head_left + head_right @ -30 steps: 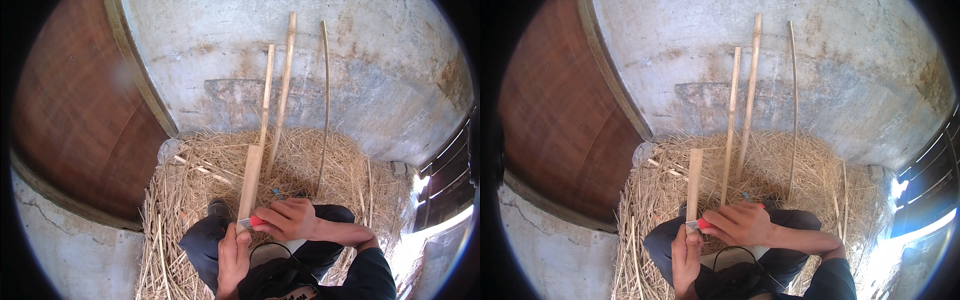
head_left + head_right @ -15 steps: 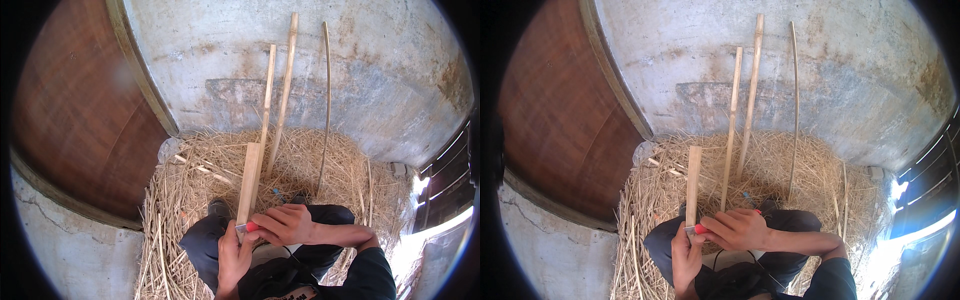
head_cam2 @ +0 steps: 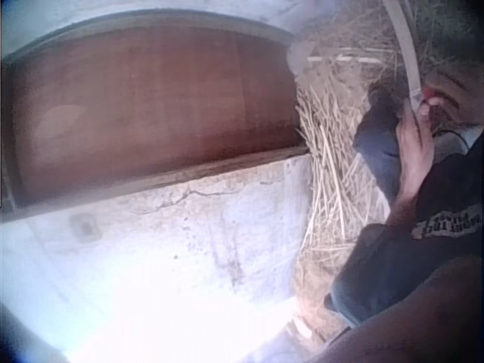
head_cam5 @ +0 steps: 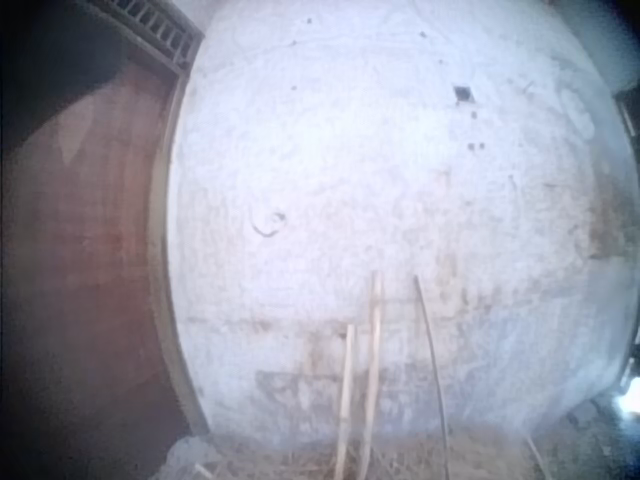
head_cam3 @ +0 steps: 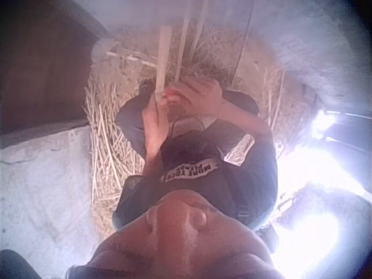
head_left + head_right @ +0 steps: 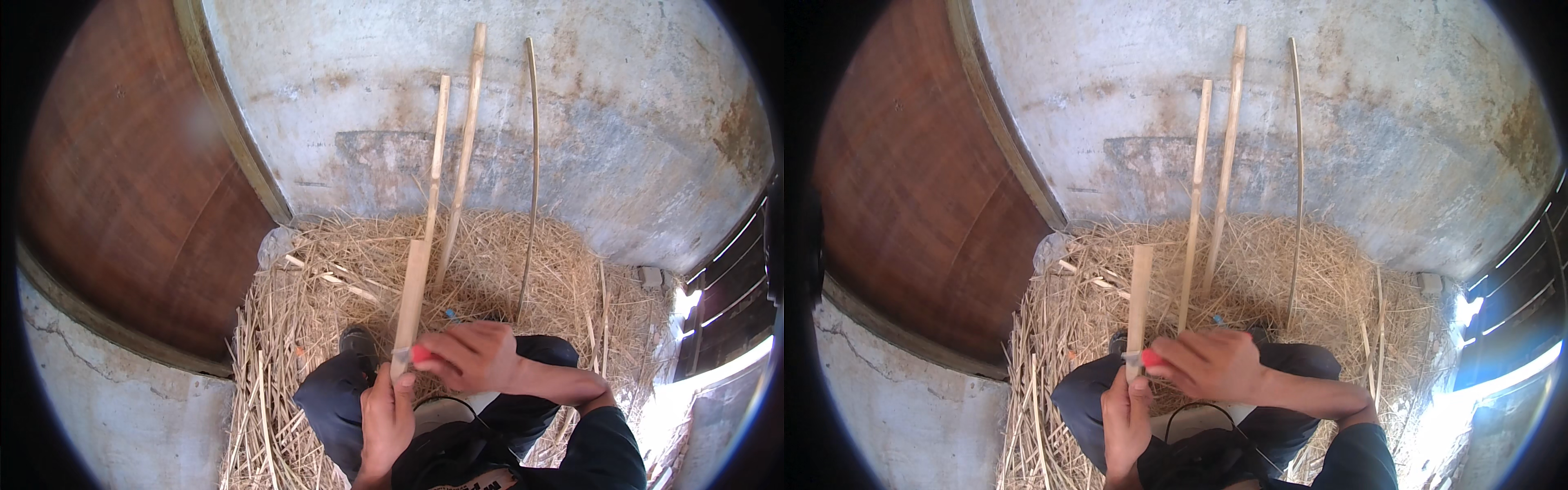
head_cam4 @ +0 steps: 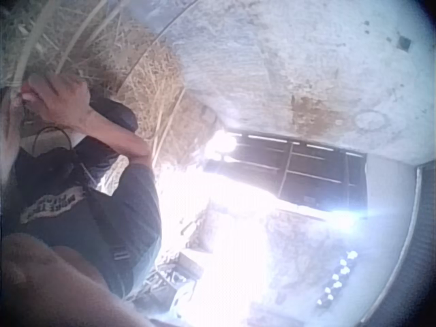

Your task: The person sits on a bed of straw and uses a red utility knife to shave thin strips off long bamboo poles. They hold the poles vertically and repeatedly scrape the surface to remove the outer layer, creating a pile of shavings on the straw.

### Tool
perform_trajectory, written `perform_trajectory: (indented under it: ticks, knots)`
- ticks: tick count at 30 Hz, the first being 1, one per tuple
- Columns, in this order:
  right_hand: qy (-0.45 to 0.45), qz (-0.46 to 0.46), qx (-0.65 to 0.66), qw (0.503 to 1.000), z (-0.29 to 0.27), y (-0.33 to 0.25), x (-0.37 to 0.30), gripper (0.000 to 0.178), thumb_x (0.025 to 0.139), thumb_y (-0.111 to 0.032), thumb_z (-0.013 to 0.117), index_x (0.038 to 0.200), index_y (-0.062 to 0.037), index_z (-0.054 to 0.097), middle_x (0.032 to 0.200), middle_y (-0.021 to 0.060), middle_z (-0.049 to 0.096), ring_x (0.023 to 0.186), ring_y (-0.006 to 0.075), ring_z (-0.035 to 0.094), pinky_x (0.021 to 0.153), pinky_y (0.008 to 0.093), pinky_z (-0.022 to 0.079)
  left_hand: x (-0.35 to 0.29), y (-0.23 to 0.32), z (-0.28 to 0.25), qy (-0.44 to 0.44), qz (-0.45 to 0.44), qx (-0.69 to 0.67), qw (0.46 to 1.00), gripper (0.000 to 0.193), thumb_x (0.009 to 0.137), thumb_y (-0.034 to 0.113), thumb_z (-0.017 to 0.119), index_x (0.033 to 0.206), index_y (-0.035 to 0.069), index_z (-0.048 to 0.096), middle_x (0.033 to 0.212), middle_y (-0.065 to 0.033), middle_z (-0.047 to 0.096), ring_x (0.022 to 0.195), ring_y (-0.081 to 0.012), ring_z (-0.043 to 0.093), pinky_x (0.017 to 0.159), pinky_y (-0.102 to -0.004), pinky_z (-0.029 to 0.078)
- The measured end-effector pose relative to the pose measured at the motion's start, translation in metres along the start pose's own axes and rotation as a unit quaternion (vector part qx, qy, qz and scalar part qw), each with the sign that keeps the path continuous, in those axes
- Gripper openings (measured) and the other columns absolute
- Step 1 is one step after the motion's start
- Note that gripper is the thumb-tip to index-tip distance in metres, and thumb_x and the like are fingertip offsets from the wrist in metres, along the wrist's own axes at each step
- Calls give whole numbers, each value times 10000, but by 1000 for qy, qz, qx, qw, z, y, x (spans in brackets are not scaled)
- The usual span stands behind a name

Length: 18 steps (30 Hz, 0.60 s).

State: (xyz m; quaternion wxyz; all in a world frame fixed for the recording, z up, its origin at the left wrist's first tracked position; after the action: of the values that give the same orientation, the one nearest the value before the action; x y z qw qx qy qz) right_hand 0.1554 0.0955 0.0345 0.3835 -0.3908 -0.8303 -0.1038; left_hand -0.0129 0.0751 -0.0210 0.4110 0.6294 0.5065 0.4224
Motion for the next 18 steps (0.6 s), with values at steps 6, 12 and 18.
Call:
perform_trajectory:
  ticks: [6,12,18]
  knots:
    - [26,39,-14,999,-8,21,10,293,905,-368,846,1058,-145,734,739,-29,664,559,159,670,501,302,517,-12,-12,4,-18,-43,15,999,276,1134,224,562,1010,-23,577,676,-181,621,615,-406,674,566,-441,491]
    - [30,53,2,998,-3,45,16,264,916,-333,843,1080,-149,748,768,-14,688,575,187,688,510,330,528,-33,-29,-1,-21,-67,24,997,340,1158,272,516,992,-13,598,670,-93,591,609,-203,600,586,-361,475]
    - [75,175,-33,981,-6,89,22,264,988,-343,777,1151,-136,766,781,19,708,612,184,704,533,347,532,-48,-25,-10,-37,-64,32,997,331,1161,282,506,1055,-8,626,702,-144,620,622,-260,638,617,-393,491]
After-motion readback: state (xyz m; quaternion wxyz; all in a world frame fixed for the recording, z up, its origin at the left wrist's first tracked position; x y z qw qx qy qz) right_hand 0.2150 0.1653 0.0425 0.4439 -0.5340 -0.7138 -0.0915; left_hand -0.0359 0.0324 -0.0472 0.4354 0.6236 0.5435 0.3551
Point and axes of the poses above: each hand's wrist, its own x-axis towards the middle knuckle, its own z-axis out of the palm, y = z × x, the point moved 6 cm from there along x, towards the middle knuckle
